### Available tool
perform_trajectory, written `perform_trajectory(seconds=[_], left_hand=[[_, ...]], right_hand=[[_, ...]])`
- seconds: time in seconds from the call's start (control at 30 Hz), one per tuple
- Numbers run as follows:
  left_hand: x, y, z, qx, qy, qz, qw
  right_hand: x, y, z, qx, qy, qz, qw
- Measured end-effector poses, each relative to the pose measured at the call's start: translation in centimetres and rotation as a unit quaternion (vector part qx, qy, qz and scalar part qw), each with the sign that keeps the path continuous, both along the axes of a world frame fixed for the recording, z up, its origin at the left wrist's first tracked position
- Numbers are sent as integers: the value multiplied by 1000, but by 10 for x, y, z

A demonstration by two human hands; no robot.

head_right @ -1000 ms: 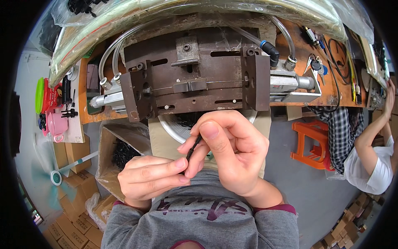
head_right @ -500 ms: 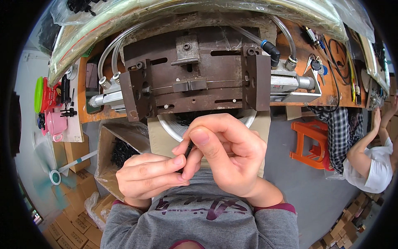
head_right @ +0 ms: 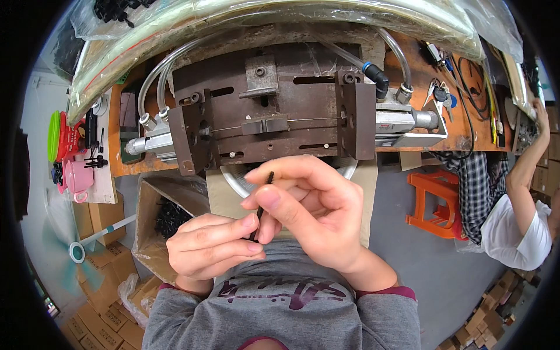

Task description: The person is seen picking up small black plastic components and placing them into a machine press to assemble or test them.

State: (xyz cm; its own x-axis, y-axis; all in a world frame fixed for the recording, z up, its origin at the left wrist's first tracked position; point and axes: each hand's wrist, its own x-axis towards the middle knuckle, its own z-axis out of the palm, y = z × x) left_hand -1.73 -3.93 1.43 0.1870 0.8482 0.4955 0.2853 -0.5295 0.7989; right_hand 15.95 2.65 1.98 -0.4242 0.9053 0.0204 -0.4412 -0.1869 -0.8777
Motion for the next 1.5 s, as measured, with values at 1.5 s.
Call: perform_trajectory(seconds=[1.5], left_hand=[[25,39,-25,72,289,214,930]], right_hand=[[-5,191,68,416,-598,-273,628]])
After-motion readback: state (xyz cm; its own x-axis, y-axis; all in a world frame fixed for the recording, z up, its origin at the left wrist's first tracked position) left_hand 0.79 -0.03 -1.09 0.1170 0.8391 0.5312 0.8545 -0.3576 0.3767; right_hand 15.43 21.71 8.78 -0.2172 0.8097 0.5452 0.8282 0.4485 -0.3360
